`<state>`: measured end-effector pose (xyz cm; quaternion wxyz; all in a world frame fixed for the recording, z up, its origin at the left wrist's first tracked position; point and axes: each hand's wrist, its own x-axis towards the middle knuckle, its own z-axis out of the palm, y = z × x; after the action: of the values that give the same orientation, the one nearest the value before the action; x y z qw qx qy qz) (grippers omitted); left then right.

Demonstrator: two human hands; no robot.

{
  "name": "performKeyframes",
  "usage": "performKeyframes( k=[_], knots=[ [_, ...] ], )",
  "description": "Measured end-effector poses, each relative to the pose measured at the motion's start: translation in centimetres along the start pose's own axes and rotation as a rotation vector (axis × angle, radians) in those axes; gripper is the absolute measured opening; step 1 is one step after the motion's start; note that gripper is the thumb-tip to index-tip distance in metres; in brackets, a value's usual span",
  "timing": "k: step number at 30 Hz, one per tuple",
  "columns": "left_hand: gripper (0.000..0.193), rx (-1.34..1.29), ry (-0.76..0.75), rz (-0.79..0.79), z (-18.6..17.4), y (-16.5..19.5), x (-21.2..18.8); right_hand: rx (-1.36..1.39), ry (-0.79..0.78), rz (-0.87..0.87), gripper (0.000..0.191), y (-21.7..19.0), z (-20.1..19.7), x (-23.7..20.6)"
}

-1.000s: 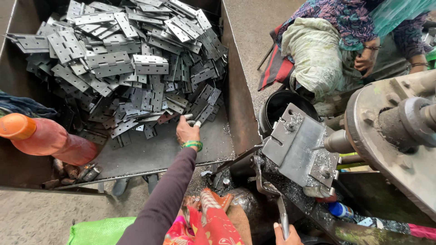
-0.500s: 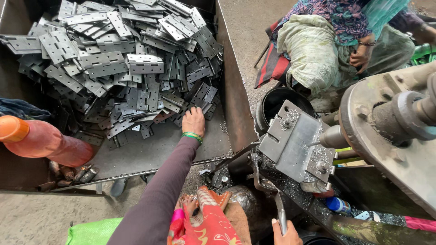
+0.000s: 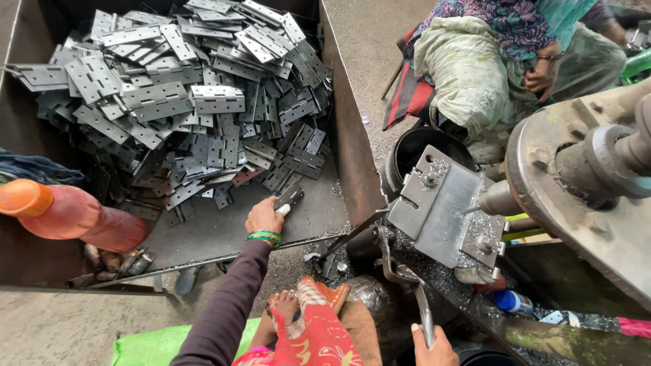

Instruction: The person repeatedly picks up metal hinges from a bin, places them on a grinding machine, and operates a lever to grind the edges. The person then removes the hinge and returns it to the bin, repeating the process.

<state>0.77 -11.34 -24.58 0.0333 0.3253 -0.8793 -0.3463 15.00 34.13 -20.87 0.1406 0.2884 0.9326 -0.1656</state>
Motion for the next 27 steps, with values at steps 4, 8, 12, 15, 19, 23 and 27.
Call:
performKeyframes(
  k=[4,8,12,15,19,23,27],
  knots=[
    [0.033,0.103,0.083,0.145,0.5,0.8,-0.2,-0.054,-0.042,0.047,0.046,-0.8,-1.0,-1.1],
    [0.031,0.162,0.125,0.178,0.8,1.8,-0.5,-0.037,-0.078,0.026,0.046,-1.9,-2.1,-2.1],
    [0.043,0.136,-0.094,-0.078,-0.7,2.8,0.5,-0.017,-0.097,0.036,0.046,-2.4,-2.7,-2.6],
    [0.043,0.184,-0.125,-0.094,-1.9,3.3,1.7,-0.007,-0.092,0.02,0.046,-2.3,-2.9,-2.5],
    [0.042,0.195,-0.081,-0.059,-1.4,3.2,1.9,0.013,-0.081,-0.003,0.045,-1.3,-2.7,-2.7],
    [0.029,0.207,0.08,0.139,-0.4,2.4,0.8,0.004,-0.059,-0.002,0.043,-1.5,-2.2,-2.5],
    [0.015,0.219,0.152,0.159,-0.1,2.8,-0.5,0.018,0.01,-0.069,0.044,-1.4,-2.4,-3.1]
  ],
)
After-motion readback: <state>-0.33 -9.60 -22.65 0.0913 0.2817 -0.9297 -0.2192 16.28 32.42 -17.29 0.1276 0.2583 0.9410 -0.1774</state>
